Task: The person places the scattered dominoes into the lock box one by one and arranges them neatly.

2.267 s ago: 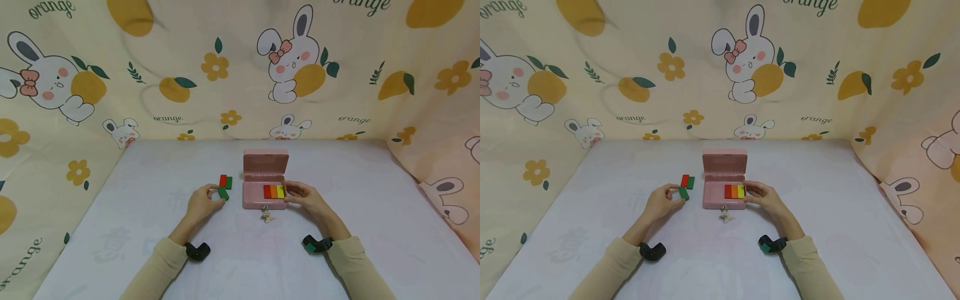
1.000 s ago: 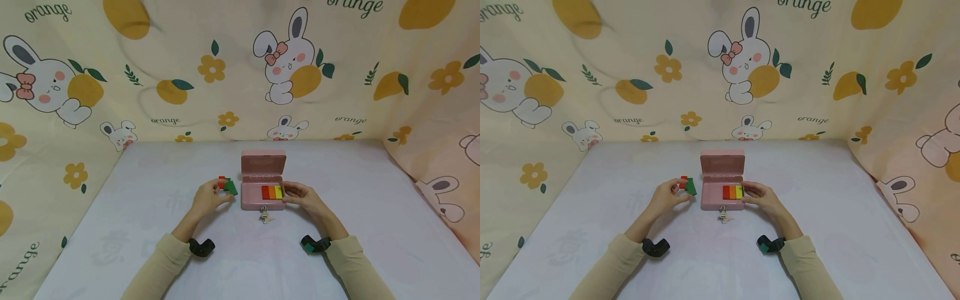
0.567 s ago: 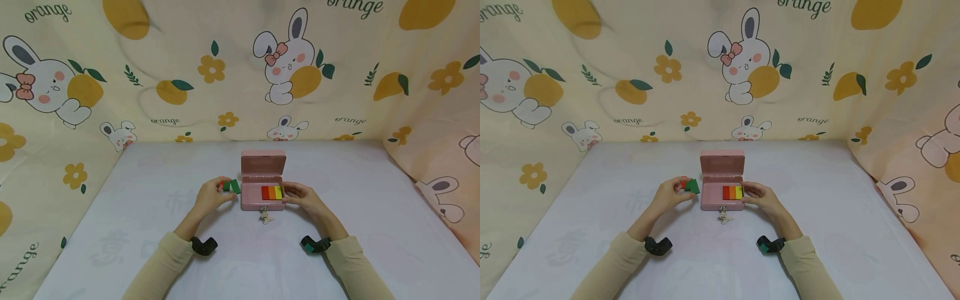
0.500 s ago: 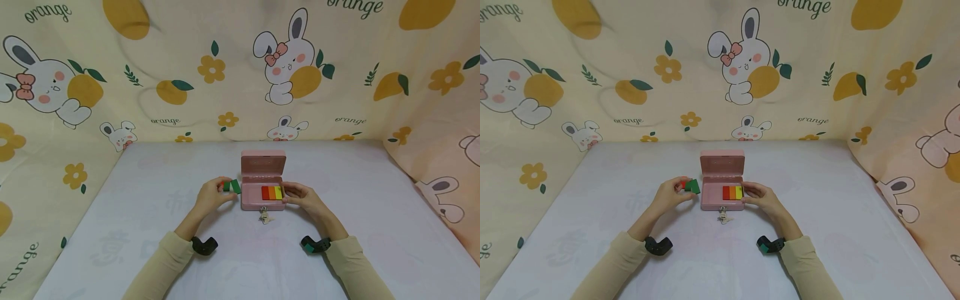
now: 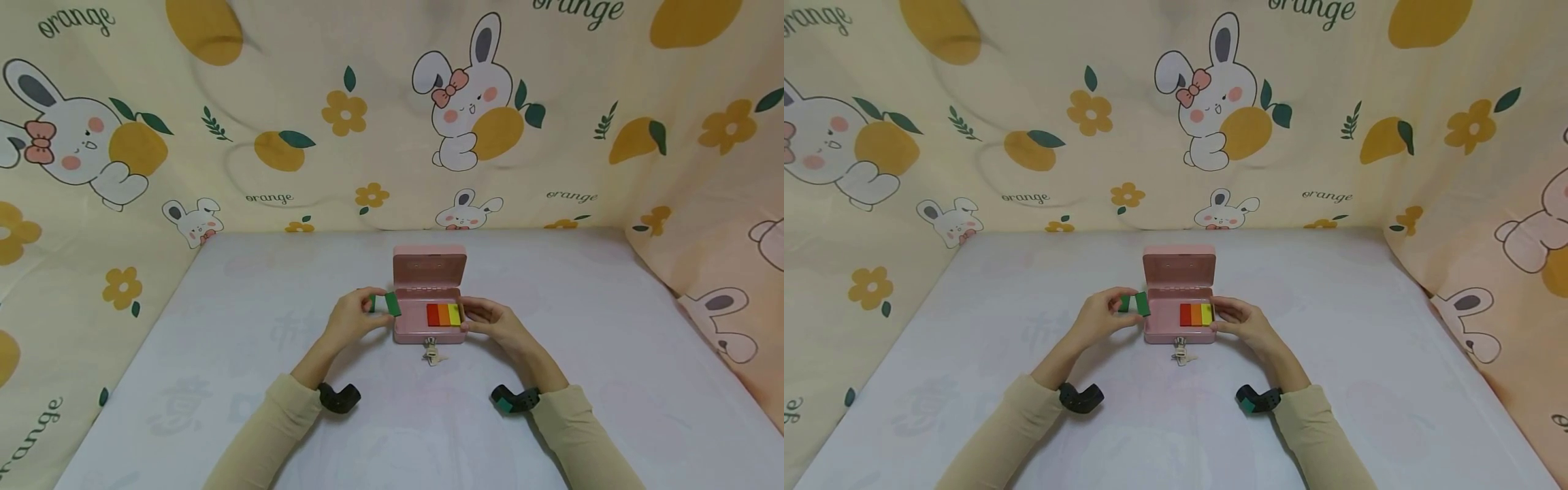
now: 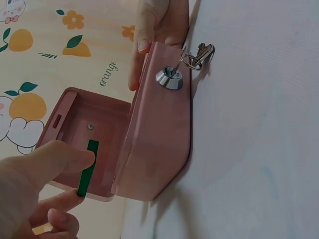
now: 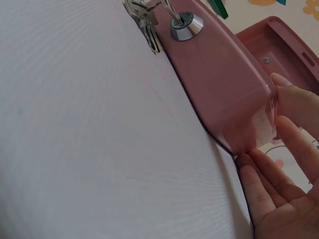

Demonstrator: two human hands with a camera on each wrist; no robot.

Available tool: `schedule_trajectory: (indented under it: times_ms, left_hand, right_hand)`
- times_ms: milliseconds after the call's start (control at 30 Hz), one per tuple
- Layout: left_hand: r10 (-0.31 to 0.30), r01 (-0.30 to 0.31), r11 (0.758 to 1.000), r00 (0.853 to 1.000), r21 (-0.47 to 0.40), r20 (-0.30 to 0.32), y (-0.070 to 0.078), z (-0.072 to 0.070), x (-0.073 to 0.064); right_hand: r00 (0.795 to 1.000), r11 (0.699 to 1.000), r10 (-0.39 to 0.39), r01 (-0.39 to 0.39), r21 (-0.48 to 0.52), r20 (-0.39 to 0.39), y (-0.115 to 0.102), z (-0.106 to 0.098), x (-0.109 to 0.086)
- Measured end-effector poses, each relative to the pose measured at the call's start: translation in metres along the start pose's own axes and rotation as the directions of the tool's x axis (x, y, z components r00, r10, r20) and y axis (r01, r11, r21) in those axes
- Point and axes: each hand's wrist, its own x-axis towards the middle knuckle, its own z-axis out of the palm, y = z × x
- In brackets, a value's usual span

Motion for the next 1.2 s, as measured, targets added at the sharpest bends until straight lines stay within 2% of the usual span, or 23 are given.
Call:
schedule_trajectory:
  times_ms: [167, 400, 900, 1200]
  left_hand:
    - [0.013, -0.014, 1.0, 1.0, 0.014, 0.01, 0.002, 0.002, 0.002]
    - [-0.002, 0.002, 1.0, 0.999, 0.015, 0.052, 0.007, 0.003, 0.006]
    - [0.026, -0.025, 1.0, 0.996, -0.009, 0.084, 0.004, 0.011, 0.013]
    - [0.044, -0.041, 0.999, 0.995, -0.029, 0.091, 0.008, 0.013, 0.014]
  right_hand:
    - [1.0, 1.0, -0.001, 0.001, 0.003, 0.002, 0.0, 0.0, -0.001]
    - [1.0, 1.0, 0.005, -0.005, 0.006, 0.0, -0.001, 0.0, 0.0]
    - [1.0, 1.0, -0.001, 0.001, 0.009, -0.003, -0.002, 0.001, 0.0]
    - [1.0, 1.0, 0.003, -0.003, 0.009, -0.007, -0.001, 0.001, -0.001]
